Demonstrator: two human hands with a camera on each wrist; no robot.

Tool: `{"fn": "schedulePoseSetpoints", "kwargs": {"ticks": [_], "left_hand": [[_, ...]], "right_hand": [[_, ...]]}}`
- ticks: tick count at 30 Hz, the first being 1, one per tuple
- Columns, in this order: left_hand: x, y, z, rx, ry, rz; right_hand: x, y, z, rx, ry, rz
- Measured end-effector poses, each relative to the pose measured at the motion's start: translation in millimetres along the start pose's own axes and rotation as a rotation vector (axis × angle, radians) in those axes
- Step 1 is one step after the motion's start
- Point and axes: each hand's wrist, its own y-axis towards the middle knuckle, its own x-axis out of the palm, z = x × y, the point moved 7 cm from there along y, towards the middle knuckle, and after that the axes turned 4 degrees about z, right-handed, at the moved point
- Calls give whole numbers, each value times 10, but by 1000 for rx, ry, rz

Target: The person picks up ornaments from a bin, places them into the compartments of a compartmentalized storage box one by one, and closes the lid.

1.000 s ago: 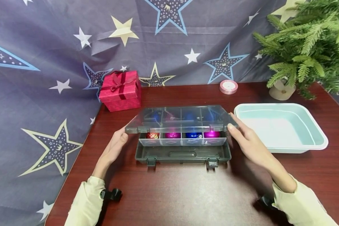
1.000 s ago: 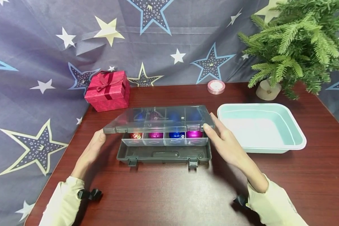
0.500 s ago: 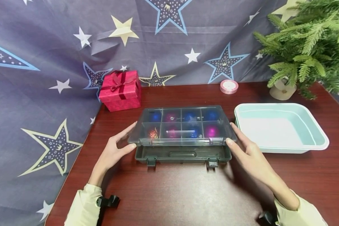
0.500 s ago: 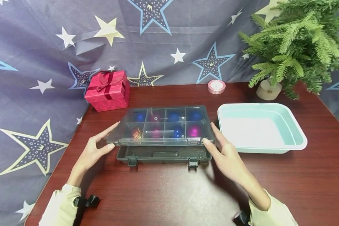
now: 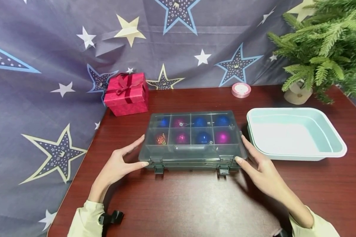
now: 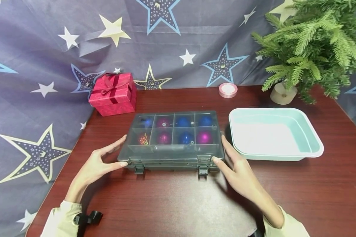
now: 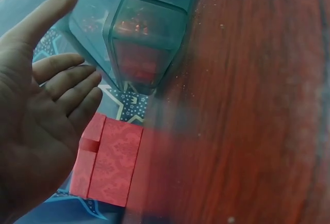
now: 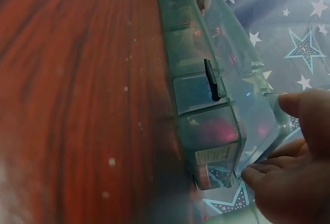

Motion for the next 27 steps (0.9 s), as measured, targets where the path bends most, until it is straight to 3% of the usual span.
{"fn": "schedulePoseSetpoints", "kwargs": {"ticks": [18, 27], "left_hand": [[61, -52, 40, 86, 183, 7], [80, -73, 22, 90, 223, 4]], "right_hand": [[0, -29, 71, 41, -44, -41], [8, -56, 89, 28, -98, -29]]}}
